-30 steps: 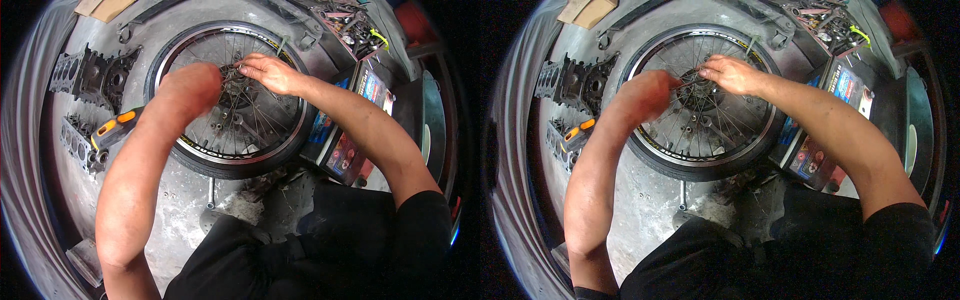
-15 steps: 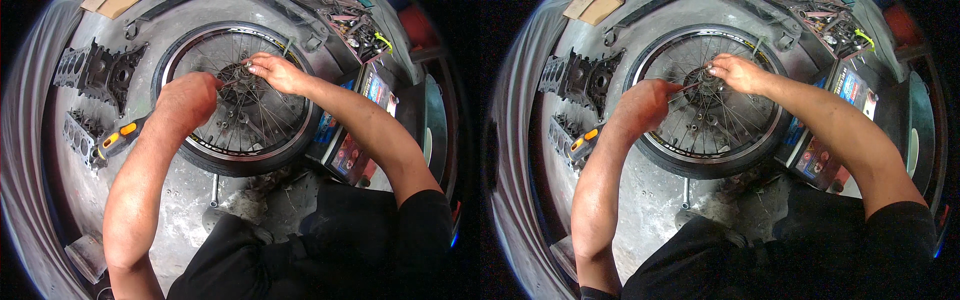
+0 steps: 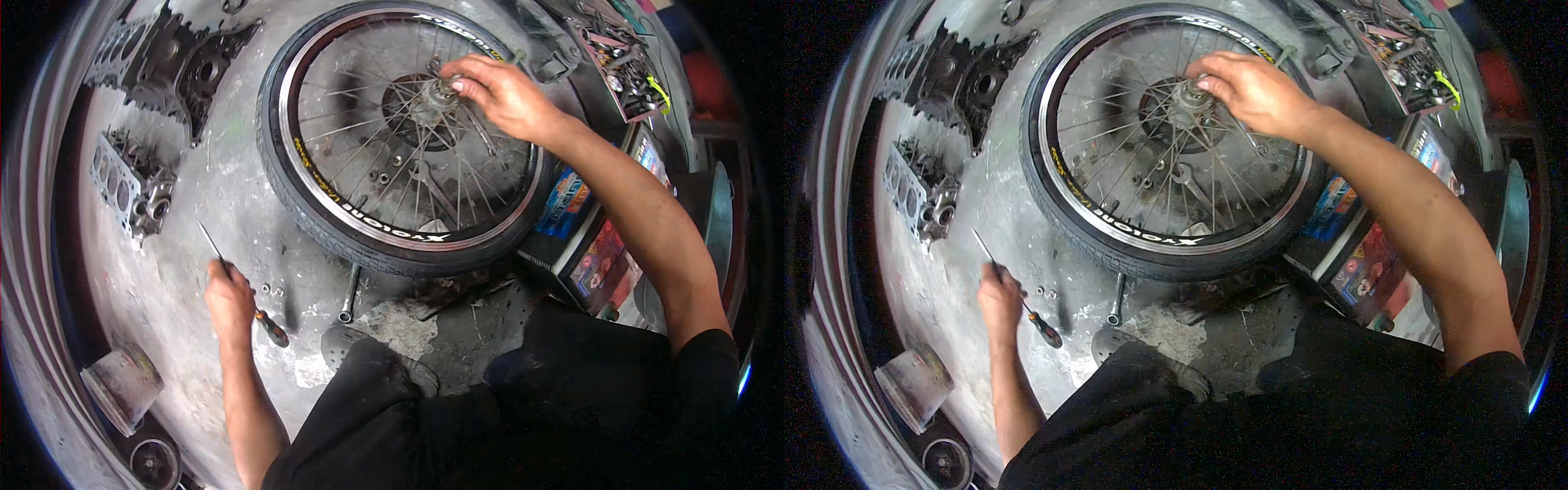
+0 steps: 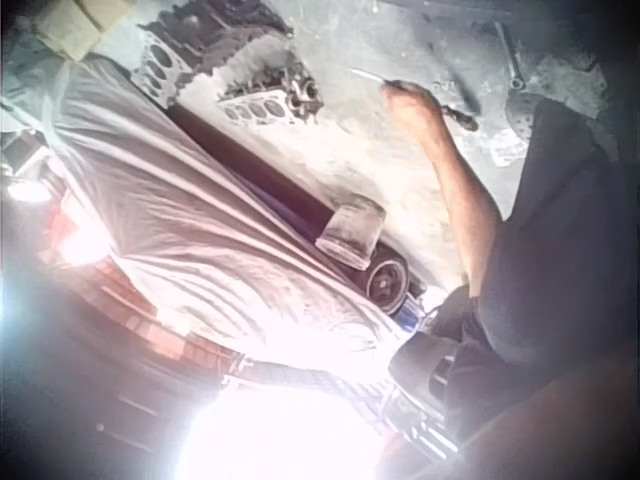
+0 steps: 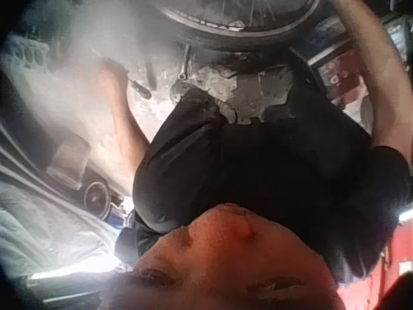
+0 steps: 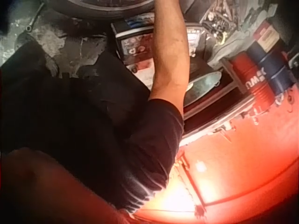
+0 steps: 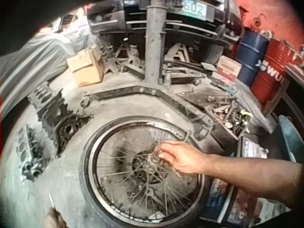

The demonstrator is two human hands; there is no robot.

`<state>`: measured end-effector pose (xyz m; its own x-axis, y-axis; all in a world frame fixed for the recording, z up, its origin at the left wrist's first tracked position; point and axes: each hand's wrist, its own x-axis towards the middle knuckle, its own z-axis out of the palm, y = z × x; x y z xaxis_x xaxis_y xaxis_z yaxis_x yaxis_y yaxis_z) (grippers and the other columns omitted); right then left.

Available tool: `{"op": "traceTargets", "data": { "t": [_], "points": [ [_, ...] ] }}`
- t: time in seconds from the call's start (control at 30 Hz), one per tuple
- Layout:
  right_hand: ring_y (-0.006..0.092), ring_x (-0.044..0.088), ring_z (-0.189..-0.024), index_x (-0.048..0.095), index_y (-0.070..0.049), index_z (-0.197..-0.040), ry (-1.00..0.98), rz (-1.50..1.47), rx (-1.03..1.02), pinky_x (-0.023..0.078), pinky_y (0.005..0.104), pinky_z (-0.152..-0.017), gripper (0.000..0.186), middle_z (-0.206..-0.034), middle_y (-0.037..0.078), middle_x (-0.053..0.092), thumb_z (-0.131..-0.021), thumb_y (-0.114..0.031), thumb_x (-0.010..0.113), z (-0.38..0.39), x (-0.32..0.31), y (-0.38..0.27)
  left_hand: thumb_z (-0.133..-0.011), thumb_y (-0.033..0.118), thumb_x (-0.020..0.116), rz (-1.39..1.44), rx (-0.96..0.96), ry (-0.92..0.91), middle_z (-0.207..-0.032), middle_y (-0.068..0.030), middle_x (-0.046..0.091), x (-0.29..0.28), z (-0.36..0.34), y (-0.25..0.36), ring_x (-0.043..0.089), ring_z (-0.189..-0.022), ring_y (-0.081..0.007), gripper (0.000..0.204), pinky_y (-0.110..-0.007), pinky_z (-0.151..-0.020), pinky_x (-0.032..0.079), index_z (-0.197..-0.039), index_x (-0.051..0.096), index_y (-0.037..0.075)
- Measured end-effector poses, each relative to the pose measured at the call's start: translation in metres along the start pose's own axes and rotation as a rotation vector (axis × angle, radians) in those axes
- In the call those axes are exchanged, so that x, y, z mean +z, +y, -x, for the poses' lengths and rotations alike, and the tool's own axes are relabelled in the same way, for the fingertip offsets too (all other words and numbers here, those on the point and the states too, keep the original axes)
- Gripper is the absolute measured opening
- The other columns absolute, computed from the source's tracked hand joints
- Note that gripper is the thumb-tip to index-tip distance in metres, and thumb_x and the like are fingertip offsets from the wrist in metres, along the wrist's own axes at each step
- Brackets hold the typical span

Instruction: Servicing and adjusting the hub and axle of a bicycle wheel.

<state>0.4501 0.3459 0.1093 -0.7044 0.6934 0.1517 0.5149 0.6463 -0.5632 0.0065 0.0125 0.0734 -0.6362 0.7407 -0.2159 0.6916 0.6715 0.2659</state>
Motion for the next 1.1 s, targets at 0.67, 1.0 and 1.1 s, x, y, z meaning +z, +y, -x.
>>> {"op": "traceTargets", "data": {
  "t": [0.67, 1.0, 1.1],
  "points": [
    [0.0457, 0.068, -0.111, 0.067, -0.001, -0.116, -0.208, 0.409, -0.005, 0.054, 0.0545, -0.097, 0.029, -0.116, 0.022, 0.071, -0.109, -0.027, 0.058, -0.023, -0.02, -0.034, -0.097, 0.011, 0.072, 1.526, -0.191, -0.617, -0.107, -0.0225, 0.071, 0.036, -0.021, 0.168, 0.077, -0.094, -0.0397, 0.041, -0.053, -0.085, 0.066, -0.13, 0.052, -0.005],
    [0.0455, 0.069, -0.105, 0.065, -0.002, -0.113, -0.251, 0.536, -0.019, 0.055, 0.0563, -0.09, 0.031, -0.11, 0.02, 0.069, -0.109, -0.032, 0.057, -0.034, -0.022, -0.041, -0.1, 0.01, 0.066, 1.635, -0.239, -0.64, -0.107, -0.0247, 0.07, 0.046, -0.004, 0.169, 0.076, -0.097, -0.045, 0.031, -0.058, -0.09, 0.065, -0.125, 0.052, -0.002],
    [0.0417, 0.07, -0.108, 0.067, -0.004, -0.114, -0.3, 0.554, -0.015, 0.056, 0.0549, -0.095, 0.033, -0.112, 0.019, 0.071, -0.111, -0.034, 0.053, -0.038, -0.024, -0.053, -0.098, 0.005, 0.065, 1.701, -0.262, -0.654, -0.101, -0.0239, 0.07, 0.05, 0.0, 0.165, 0.076, -0.092, -0.0415, 0.034, -0.055, -0.085, 0.067, -0.127, 0.048, -0.004]
  ]
}}
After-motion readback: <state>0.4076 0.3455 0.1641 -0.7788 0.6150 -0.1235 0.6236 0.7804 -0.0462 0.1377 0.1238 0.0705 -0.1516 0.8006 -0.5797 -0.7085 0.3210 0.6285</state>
